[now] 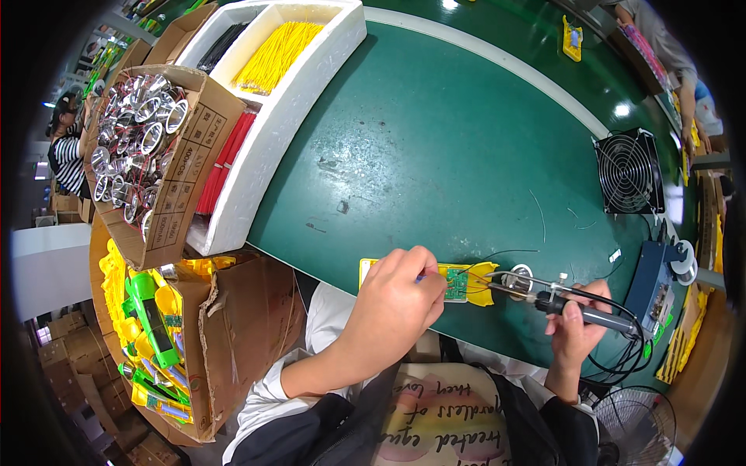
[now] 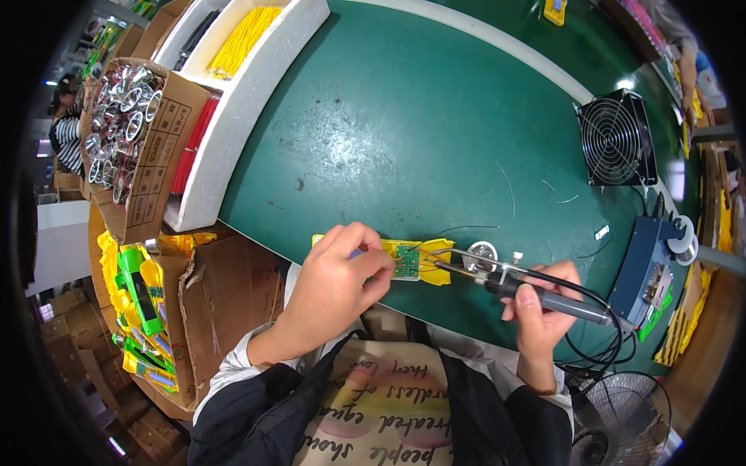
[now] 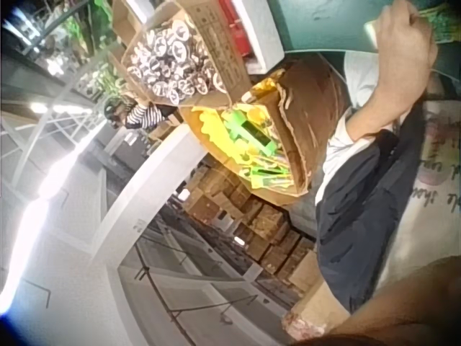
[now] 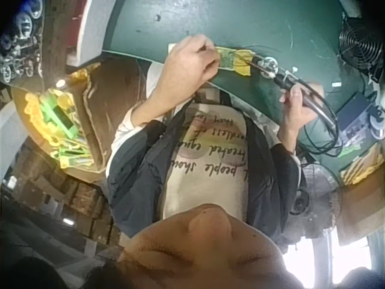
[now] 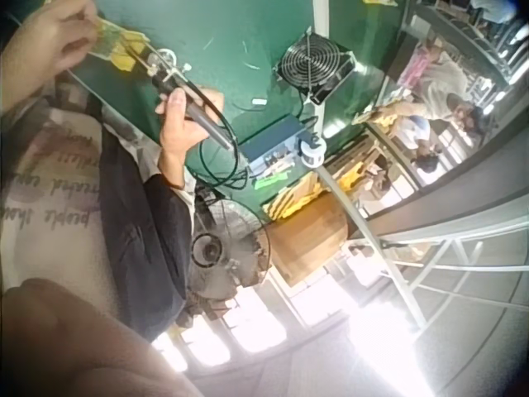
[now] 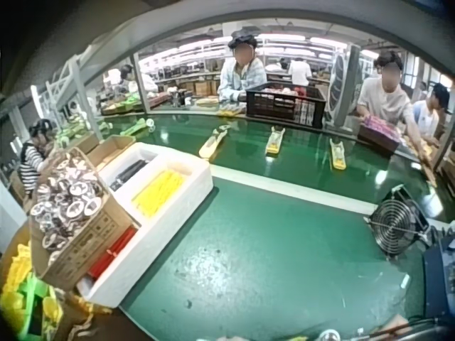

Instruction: The person solders wires and circuit boards into flashlight casings using a soldering iron and places the assembled flashlights onto a conveyor belt.

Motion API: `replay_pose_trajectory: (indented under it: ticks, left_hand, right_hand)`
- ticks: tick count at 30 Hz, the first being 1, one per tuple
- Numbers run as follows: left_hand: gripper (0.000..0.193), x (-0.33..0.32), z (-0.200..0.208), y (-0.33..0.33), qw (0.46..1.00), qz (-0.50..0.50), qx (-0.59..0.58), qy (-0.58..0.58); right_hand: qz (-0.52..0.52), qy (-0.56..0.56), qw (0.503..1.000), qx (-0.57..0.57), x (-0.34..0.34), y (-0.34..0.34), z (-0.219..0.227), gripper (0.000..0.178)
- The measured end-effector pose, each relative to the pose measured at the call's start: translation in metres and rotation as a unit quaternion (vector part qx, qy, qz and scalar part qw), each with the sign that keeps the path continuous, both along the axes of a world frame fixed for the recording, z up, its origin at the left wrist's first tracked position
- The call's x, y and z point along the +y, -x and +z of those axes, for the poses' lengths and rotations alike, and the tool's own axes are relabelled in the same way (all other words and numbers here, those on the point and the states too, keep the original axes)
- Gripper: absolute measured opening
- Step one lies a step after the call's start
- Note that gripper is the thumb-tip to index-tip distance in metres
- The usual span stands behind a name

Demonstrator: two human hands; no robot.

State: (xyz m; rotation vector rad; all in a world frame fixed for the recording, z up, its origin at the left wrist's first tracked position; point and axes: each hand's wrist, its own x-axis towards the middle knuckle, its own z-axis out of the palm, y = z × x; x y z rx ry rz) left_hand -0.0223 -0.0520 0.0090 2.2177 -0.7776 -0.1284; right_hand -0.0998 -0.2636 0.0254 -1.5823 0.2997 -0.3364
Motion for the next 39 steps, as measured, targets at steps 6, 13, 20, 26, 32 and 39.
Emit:
replay_pose_trajectory:
  ticks: [6,13,20,26,32,39]
  left_hand:
    - [0.010,0.002,0.002,-0.002,1.000,-0.018,-0.025,0.006]
    - [0.014,0.006,-0.003,0.001,0.999,-0.023,-0.045,0.009]
    - [0.018,0.068,-0.004,0.002,0.991,0.130,0.013,0.021]
    - [0.027,0.084,-0.010,0.031,0.994,0.009,0.079,0.071]
    - [0.031,0.070,-0.009,0.025,0.990,-0.002,0.040,0.134]
    - [0.029,0.036,-0.024,0.005,0.965,0.034,-0.075,0.249]
  right_hand:
    - [-0.080,-0.012,0.992,-0.101,-0.021,0.001,0.003,0.029]
    - [-0.102,-0.032,0.989,-0.102,-0.010,-0.025,0.005,0.022]
    - [-0.075,-0.007,0.990,-0.118,-0.013,-0.044,-0.007,0.017]
    - [-0.058,-0.009,0.993,-0.099,-0.009,-0.054,-0.013,0.016]
    - [-0.064,-0.003,0.994,-0.086,-0.009,-0.053,-0.018,0.016]
    - [-0.073,0.007,0.994,-0.075,-0.010,-0.039,-0.011,0.017]
